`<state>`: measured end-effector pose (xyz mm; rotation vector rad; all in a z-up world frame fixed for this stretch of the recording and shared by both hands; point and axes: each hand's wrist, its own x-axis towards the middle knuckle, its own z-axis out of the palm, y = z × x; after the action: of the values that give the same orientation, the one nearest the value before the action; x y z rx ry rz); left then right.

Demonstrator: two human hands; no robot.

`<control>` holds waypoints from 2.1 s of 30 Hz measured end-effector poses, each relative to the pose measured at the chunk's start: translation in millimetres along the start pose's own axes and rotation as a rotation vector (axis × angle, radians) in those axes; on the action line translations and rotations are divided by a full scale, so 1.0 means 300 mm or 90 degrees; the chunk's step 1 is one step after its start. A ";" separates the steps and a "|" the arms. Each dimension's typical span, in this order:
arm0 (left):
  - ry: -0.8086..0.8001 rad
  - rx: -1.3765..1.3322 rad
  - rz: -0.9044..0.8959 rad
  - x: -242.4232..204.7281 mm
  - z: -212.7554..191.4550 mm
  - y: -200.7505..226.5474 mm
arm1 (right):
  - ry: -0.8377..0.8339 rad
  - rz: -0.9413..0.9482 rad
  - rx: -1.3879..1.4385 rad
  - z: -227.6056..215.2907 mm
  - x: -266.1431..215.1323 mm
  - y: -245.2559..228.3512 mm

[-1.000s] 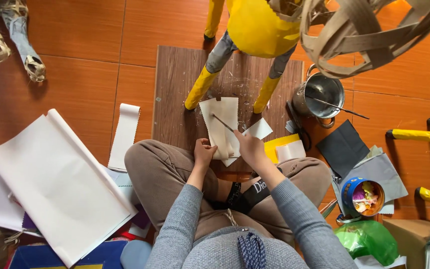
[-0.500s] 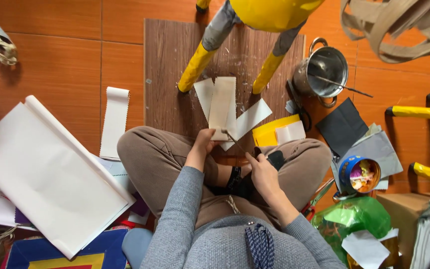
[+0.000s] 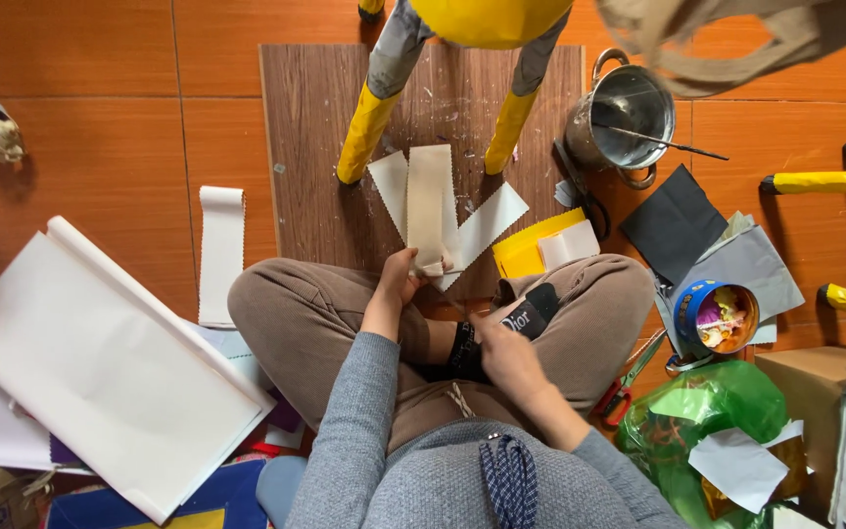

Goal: Wrapping a bamboo-framed animal figure with yellow paper strips using adhesive and scissors.

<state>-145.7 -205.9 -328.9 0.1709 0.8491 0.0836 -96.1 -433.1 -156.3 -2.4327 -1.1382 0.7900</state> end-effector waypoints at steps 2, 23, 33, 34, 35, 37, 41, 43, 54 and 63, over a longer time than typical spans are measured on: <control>-0.003 0.021 0.004 -0.021 0.006 0.002 | 0.056 0.057 -0.027 -0.136 0.041 0.057; -0.143 0.272 0.137 -0.281 0.367 0.201 | 0.406 -0.563 -0.084 -0.540 0.437 -0.213; 0.057 0.893 0.752 -0.652 0.602 0.559 | 0.313 -0.499 0.463 -0.896 0.476 -0.266; 0.058 0.890 0.763 -0.683 0.642 0.603 | 0.315 -0.509 0.460 -0.923 0.515 -0.251; -0.022 0.736 0.732 -0.717 0.681 0.645 | 0.343 -0.470 0.499 -0.947 0.552 -0.236; -0.100 0.582 0.701 -0.748 0.750 0.727 | 0.371 -0.437 0.537 -0.985 0.636 -0.223; -0.202 0.492 0.768 -0.689 0.885 0.863 | 0.337 -0.417 0.790 -1.010 0.807 -0.285; -0.151 0.482 0.767 -0.623 0.951 0.907 | 0.376 -0.386 0.774 -0.999 0.895 -0.322; -0.308 0.216 0.884 -0.256 1.093 0.924 | 0.416 -0.434 0.774 -0.937 1.154 -0.394; -0.234 0.216 0.855 -0.129 1.072 1.026 | 0.249 -0.452 0.975 -0.979 1.125 -0.459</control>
<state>69.1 53.7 -35.6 1.0260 0.2496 1.1308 179.3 -104.4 30.9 -0.7662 -0.6558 0.5273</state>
